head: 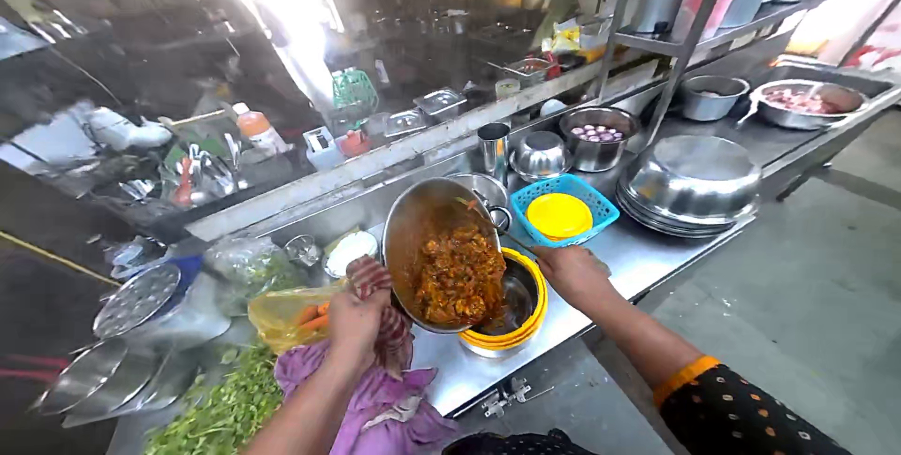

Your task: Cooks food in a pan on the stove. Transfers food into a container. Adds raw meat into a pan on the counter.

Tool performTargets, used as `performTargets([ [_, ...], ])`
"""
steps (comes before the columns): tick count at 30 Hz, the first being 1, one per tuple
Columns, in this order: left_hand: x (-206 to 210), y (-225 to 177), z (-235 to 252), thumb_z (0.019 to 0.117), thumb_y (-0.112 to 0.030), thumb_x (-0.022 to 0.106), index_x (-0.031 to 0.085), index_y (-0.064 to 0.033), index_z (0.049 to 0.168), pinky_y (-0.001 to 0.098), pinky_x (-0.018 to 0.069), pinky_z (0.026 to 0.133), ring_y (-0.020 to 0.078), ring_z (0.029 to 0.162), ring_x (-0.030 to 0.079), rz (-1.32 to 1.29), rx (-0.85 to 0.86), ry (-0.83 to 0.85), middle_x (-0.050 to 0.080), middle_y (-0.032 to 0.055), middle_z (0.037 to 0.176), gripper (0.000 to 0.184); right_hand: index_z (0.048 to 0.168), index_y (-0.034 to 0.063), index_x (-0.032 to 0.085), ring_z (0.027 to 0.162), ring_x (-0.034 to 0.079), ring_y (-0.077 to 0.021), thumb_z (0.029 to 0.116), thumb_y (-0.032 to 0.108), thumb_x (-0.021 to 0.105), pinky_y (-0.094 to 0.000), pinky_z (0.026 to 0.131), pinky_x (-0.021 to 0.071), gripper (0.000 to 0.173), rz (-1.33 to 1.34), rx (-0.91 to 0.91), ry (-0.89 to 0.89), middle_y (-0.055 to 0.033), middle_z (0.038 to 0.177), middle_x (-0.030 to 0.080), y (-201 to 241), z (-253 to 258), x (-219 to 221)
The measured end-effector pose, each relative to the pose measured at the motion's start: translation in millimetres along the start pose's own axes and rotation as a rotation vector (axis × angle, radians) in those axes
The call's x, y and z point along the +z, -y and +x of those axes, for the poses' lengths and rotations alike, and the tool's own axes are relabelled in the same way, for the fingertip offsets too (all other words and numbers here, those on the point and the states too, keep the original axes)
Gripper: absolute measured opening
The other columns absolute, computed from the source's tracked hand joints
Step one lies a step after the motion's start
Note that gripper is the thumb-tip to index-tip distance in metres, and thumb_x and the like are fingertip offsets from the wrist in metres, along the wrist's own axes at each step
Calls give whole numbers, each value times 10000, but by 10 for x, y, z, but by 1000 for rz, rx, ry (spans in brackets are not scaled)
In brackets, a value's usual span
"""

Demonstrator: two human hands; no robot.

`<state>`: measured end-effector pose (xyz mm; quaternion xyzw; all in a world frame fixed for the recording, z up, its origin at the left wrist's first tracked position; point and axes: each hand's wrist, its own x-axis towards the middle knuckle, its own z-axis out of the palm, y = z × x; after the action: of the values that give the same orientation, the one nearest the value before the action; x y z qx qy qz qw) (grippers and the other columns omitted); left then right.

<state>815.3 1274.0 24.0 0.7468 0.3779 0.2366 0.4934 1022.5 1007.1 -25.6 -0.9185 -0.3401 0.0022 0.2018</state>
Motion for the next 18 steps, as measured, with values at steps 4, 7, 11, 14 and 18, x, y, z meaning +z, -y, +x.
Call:
performTargets([
  [4, 209, -55, -3, 914, -41, 683, 670, 11, 1054, 456, 558, 676, 226, 747, 664, 34, -18, -45, 685, 136, 863, 150, 1269, 165, 724, 846, 728, -372, 1050, 181, 541, -607, 758, 579, 286, 84, -66, 3, -162, 893, 742, -245, 121, 33],
  [7, 299, -47, -2, 919, -67, 693, 679, 7, 985, 483, 554, 658, 244, 719, 662, 72, -24, -103, 680, 143, 832, 100, 1282, 168, 714, 825, 726, -359, 1056, 182, 535, -584, 742, 586, 289, 54, -109, 20, -154, 872, 734, -420, 173, 12],
  [11, 377, -47, -3, 914, -73, 684, 687, -2, 943, 494, 539, 638, 248, 698, 653, 96, 3, -166, 674, 134, 798, 76, 1294, 187, 716, 830, 725, -352, 1059, 188, 528, -571, 737, 583, 301, 9, -174, 53, -148, 883, 734, -717, 191, 43],
  [14, 413, -17, -11, 909, -86, 704, 689, -8, 906, 506, 530, 643, 252, 704, 651, 93, 3, -219, 674, 135, 791, 80, 1286, 170, 719, 860, 728, -350, 1046, 168, 555, -573, 769, 588, 291, -31, -226, 61, -143, 914, 741, -979, 121, 92],
  [18, 450, -18, -1, 897, -98, 711, 686, -22, 855, 490, 520, 637, 229, 681, 638, 92, 17, -259, 661, 112, 757, 90, 1260, 136, 735, 804, 732, -344, 1024, 134, 594, -577, 742, 595, 275, 6, -241, 85, -144, 886, 745, -1236, -47, 122],
])
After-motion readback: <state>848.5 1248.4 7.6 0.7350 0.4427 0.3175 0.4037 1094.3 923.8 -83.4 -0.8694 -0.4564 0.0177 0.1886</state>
